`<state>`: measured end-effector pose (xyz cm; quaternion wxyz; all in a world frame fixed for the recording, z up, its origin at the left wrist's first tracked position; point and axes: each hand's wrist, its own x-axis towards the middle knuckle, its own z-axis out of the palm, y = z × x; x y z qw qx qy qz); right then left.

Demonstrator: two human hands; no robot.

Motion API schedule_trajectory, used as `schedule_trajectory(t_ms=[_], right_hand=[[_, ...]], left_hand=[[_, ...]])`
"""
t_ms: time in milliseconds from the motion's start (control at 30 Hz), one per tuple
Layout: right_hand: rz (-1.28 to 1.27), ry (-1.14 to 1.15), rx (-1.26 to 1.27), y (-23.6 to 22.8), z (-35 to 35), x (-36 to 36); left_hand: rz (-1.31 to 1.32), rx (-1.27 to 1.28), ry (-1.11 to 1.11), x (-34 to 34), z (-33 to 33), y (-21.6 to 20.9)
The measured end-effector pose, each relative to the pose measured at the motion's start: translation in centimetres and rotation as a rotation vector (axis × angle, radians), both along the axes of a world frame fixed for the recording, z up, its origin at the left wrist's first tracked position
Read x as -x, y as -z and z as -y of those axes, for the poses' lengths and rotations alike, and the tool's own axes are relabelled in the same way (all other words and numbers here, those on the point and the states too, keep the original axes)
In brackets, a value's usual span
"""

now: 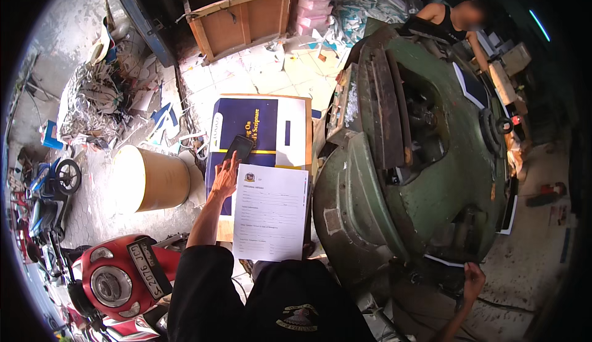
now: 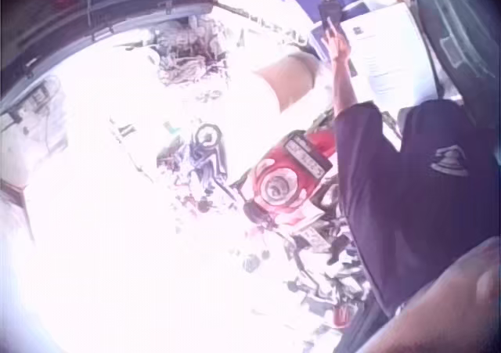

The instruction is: The person feeds sheets of paper into the slots of a rotating circular machine by hand while holding and viewing documents.

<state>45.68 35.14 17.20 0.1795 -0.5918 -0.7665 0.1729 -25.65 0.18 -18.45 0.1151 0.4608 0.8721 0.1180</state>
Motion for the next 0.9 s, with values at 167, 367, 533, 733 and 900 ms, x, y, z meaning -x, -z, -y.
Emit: schedule_trajectory(t_ms=[167, 367, 533, 733, 900], right_hand=[[0.105, 0.087, 0.035, -1.0, 1.3, -0.3], [-0.074, 0.102, 0.098, -2.7, 1.0, -2.9], [-0.188, 0.230, 0.128, -2.9, 1.7, -6.3], [-0.130, 0.089, 0.037, -4.6, 3.8, -2.7], [-0.058, 0.113, 0.049, -4.0, 2.3, -5.2]], left_hand=[[-0.061, 0.095, -0.424, 1.6, 0.6, 1.5], [-0.060, -0.058, -0.260, 4.2, 1.1, -0.3], [-0.006, -0.091, -0.243, 4.5, -0.4, 0.9], [0.016, -0.046, -0.124, 3.8, -1.5, 1.4], [-0.063, 0.115, -0.245, 4.2, -2.1, 0.6]])
